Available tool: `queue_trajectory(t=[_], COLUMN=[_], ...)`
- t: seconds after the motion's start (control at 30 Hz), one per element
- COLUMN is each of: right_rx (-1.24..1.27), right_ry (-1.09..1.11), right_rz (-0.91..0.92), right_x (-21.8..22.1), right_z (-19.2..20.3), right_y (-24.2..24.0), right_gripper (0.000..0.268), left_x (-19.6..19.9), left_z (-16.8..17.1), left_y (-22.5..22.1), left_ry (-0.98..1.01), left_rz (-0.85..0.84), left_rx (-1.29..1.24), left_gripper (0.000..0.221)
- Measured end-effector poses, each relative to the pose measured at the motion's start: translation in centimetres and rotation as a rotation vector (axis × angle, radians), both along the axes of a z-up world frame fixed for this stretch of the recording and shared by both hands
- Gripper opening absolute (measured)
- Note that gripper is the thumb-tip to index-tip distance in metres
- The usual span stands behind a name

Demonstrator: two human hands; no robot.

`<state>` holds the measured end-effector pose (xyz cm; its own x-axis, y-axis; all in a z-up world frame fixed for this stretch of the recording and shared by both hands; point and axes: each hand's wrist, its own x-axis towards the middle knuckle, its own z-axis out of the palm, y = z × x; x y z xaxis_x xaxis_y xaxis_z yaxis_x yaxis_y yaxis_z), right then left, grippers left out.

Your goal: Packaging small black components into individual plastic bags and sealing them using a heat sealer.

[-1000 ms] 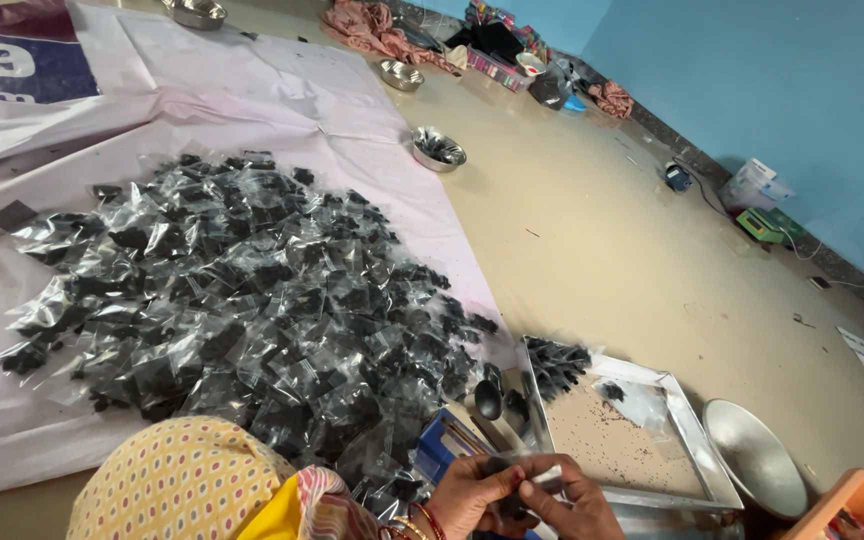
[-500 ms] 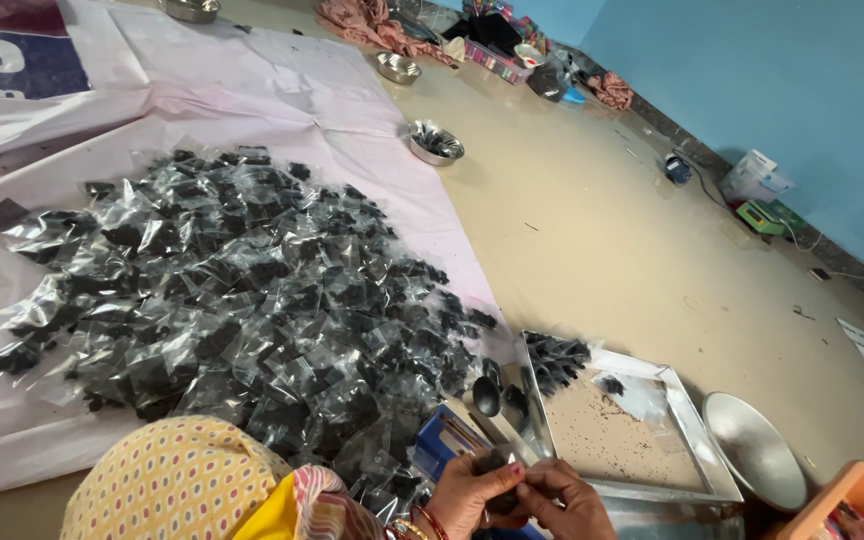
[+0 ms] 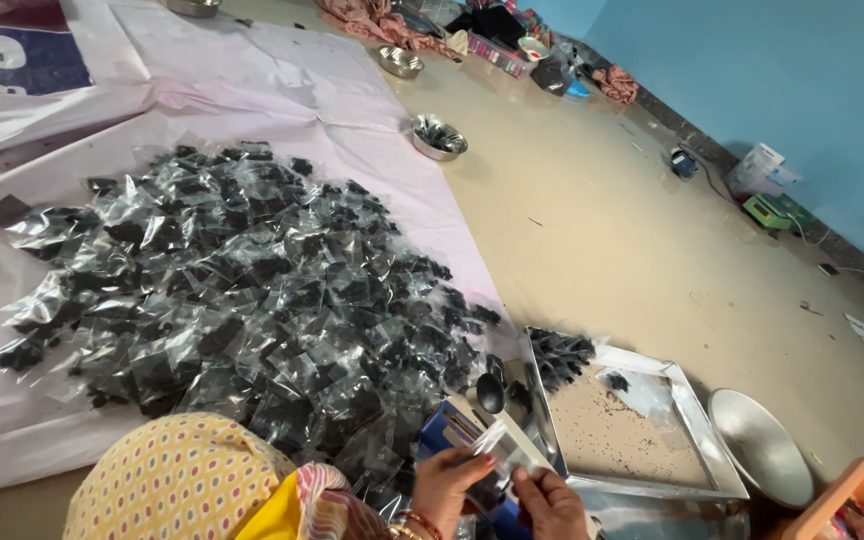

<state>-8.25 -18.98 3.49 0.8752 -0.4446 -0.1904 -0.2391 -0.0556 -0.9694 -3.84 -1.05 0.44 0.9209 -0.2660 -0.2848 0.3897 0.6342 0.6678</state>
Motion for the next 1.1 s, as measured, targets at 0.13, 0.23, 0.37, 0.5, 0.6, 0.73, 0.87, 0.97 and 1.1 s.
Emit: queue_trajectory(t=[0.13,0.23,0.37,0.5,0.6,0.73,0.87,0.97,1.1], right_rx=[-0.195,-0.361,-0.374,-0.366,-0.301,-0.379,-0.254,-0.437,-0.859], right_ry=[0.012,-0.119,-0.093,-0.027,0.008,0.025,-0.198,-0.200,-0.188], right_rz=[-0.021,-0.016,-0.144,-0.257,-0.267,-0.291,-0.319,-0.229,-0.299], right_x=[0.6,0.9,1.4,1.9,2.2,2.6,2.0,1.1,-0.1], right_z=[-3.4,-6.0,-7.5,-7.3,-7.7,-9.4,-11.0,-9.7,-5.8], right_y=[1.0,1.7,3.3,4.5,4.6,3.5,2.3,1.6,1.9], right_gripper=[0.018,0.017,0.018,0.021,0.021,0.021,0.022,0.023,0.022], left_x=[-1.1,-1.2,0.6,2.3,2.4,2.8,1.3,1.0,1.0], left_z=[3.7,2.9,-3.0,-7.5,-5.1,-8.7,-2.3,0.1,0.5], left_y=[3.9,4.5,1.8,0.0,0.9,-0.5,1.7,2.2,1.8], left_ry=[0.169,0.002,0.203,0.065,0.126,0.185,0.281,0.309,0.204], left_rz=[-0.135,-0.120,0.003,0.125,0.130,0.099,-0.091,-0.143,-0.064], left_rx=[0.312,0.576,0.269,0.191,0.188,0.328,0.272,0.269,0.341], left_gripper=[0.020,0.023,0.022,0.023,0.026,0.053,0.034,0.021,0.025])
